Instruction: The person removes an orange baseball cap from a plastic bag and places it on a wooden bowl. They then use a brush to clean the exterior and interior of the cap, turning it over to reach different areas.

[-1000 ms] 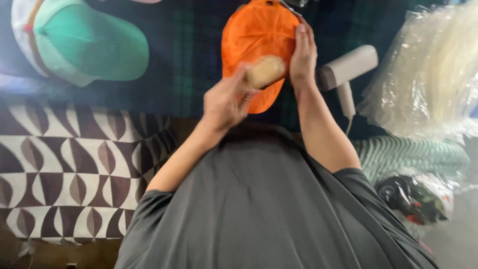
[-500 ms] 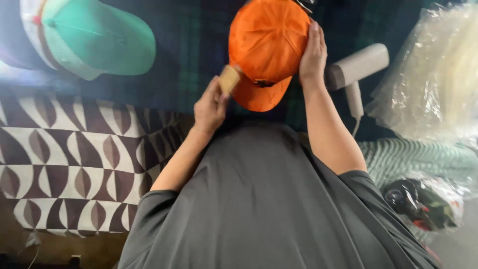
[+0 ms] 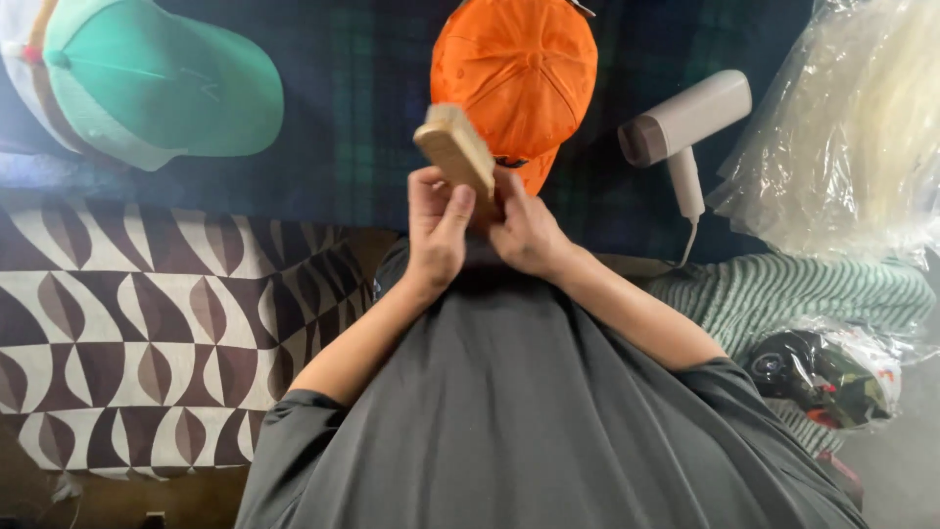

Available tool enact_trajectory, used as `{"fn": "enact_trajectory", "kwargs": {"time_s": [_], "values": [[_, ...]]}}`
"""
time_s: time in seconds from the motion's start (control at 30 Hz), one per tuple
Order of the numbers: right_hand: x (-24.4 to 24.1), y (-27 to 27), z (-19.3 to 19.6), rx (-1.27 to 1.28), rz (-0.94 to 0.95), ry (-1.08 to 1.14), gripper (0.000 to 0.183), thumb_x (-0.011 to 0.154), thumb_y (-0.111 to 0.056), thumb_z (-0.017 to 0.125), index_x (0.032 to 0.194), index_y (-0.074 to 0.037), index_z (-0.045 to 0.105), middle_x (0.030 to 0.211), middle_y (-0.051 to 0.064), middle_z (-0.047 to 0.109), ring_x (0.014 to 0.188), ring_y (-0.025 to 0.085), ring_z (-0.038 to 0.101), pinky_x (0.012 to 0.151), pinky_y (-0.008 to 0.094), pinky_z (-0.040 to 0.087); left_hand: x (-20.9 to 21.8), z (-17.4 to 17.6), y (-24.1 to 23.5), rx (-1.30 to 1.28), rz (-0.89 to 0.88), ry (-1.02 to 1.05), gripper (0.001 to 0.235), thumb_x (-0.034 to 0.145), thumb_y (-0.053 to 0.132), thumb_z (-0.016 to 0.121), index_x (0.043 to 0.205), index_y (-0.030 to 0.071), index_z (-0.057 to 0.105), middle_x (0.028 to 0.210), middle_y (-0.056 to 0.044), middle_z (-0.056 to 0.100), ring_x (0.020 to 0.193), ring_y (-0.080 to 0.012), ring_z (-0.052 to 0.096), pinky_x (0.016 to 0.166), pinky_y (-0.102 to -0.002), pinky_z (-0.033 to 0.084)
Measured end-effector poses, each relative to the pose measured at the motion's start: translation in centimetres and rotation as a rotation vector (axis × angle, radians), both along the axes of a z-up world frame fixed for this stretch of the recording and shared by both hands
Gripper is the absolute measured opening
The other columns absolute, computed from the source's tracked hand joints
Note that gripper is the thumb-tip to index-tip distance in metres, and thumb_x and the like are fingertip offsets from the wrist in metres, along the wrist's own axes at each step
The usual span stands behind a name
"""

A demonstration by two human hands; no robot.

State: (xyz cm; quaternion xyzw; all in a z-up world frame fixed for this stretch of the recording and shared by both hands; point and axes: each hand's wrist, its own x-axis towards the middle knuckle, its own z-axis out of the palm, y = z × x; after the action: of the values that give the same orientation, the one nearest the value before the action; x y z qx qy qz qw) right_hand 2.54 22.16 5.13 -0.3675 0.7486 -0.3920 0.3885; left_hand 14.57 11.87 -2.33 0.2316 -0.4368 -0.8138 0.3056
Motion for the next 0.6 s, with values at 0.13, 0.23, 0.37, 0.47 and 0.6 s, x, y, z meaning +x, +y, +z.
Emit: {"fn": "enact_trajectory", "kwargs": {"time_s": [0.13,0.23,0.37,0.47,0.6], "values": [[-1.5,1.7,-1.3,-0.066,0.052,0.156,0.029,0.097,-0.022,0.07,0.113,-0.005,0.053,0.078,0.019,0.058,0.076,0.046,0.065,0.061,0.049,0.051,1.9,-0.4,-0.8,-0.08,-0.085,-0.134,0.021,0.1,0.016,0.066,0.119,0.013,0.056,0.096,-0.007,0.065,0.083,-0.015,0.062,0.076,-0.031,0.053],[-2.2,3.3,-1.5,0.069,0.219,0.229,0.034,0.1,-0.036,0.064,0.109,-0.005,0.054,0.08,0.022,0.06,0.075,0.047,0.066,0.063,0.052,0.052,4.0,-5.4,-3.4,0.093,-0.005,-0.336,0.038,0.099,0.035,0.063,0.131,0.014,0.059,0.113,-0.007,0.062,0.105,-0.0214,0.057,0.09,-0.039,0.045],[-1.7,2.4,-2.0,0.226,0.348,0.581,0.043,0.103,-0.057,0.05,0.117,-0.016,0.052,0.07,0.015,0.064,0.064,0.041,0.07,0.063,0.051,0.055,0.7,-3.6,-3.4,0.682,-0.121,-0.188,0.067,0.101,0.064,0.048,0.14,0.01,0.057,0.126,-0.019,0.067,0.119,-0.0356,0.062,0.104,-0.05,0.046],[-1.0,0.3,-4.8,0.174,0.238,1.148,0.03,0.109,-0.047,0.045,0.113,-0.018,0.049,0.07,0.0,0.054,0.047,0.021,0.062,0.05,0.034,0.053,1.0,-10.8,-2.7,0.841,-0.203,-0.117,0.076,0.09,0.076,0.049,0.12,0.008,0.063,0.105,-0.019,0.074,0.091,-0.0353,0.075,0.084,-0.047,0.061],[1.0,1.3,-3.3,0.21,0.36,1.081,0.029,0.106,-0.047,0.043,0.104,-0.02,0.053,0.068,-0.001,0.055,0.047,0.023,0.063,0.045,0.042,0.051,-0.4,-3.8,-3.9,0.954,-0.163,-0.035,0.081,0.087,0.076,0.047,0.117,0.004,0.069,0.099,-0.022,0.076,0.083,-0.0396,0.077,0.081,-0.055,0.064]]}}
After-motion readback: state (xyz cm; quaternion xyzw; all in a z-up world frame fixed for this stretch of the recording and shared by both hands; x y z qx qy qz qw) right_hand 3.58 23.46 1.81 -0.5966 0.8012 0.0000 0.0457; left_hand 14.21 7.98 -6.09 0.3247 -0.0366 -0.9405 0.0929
